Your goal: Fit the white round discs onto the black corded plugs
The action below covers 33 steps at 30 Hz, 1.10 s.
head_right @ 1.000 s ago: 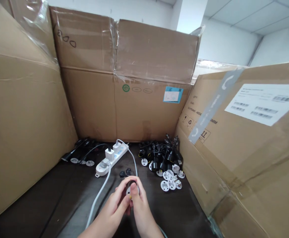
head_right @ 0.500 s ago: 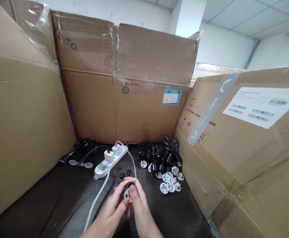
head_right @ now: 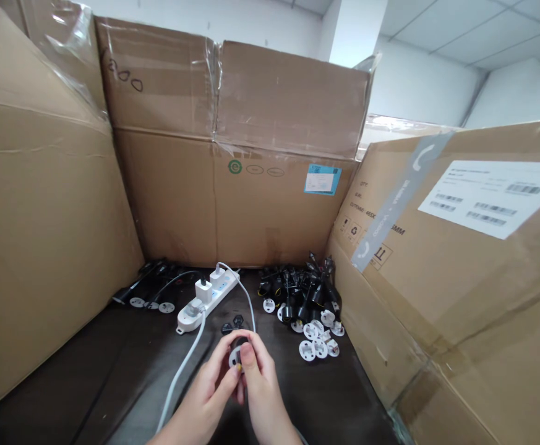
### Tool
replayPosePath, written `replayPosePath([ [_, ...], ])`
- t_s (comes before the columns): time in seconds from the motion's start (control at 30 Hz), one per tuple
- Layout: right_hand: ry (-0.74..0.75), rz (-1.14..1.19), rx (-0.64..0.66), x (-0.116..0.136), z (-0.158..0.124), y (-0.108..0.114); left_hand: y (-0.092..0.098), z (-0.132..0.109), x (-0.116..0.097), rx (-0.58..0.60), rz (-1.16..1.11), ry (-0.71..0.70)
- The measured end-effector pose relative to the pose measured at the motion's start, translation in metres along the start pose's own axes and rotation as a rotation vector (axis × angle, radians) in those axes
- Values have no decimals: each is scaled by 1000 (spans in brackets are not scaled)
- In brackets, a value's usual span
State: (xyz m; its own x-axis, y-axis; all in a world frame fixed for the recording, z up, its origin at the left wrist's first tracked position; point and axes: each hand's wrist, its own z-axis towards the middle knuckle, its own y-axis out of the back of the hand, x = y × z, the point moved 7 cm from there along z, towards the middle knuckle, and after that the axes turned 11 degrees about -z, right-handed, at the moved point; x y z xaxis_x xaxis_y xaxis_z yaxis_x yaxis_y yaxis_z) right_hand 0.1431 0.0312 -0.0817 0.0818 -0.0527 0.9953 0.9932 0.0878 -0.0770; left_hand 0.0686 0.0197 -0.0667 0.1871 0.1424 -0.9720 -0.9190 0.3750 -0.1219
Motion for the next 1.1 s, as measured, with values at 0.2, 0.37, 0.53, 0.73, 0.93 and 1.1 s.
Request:
replayPosePath([
  [0.2, 9, -5, 0, 4, -1, -1, 2, 0, -1, -27, 12, -4],
  [0.37, -30, 72, -43, 2, -5, -1, -1, -2, -5, -50, 2, -22],
  [0.53, -51, 89, -91, 7, -9, -1, -1, -3, -8, -35, 38, -55],
  [0.73, -54, 109, -30, 5, -6, -4, 0, 0, -9, 1, -126, 23],
  [0.93, -38, 155, 33, 14, -12, -3, -3, 1, -14, 37, -233, 37],
  [1.1, -40, 142, 10, 12, -11, -2, -2, -2, -17, 14, -110, 4],
])
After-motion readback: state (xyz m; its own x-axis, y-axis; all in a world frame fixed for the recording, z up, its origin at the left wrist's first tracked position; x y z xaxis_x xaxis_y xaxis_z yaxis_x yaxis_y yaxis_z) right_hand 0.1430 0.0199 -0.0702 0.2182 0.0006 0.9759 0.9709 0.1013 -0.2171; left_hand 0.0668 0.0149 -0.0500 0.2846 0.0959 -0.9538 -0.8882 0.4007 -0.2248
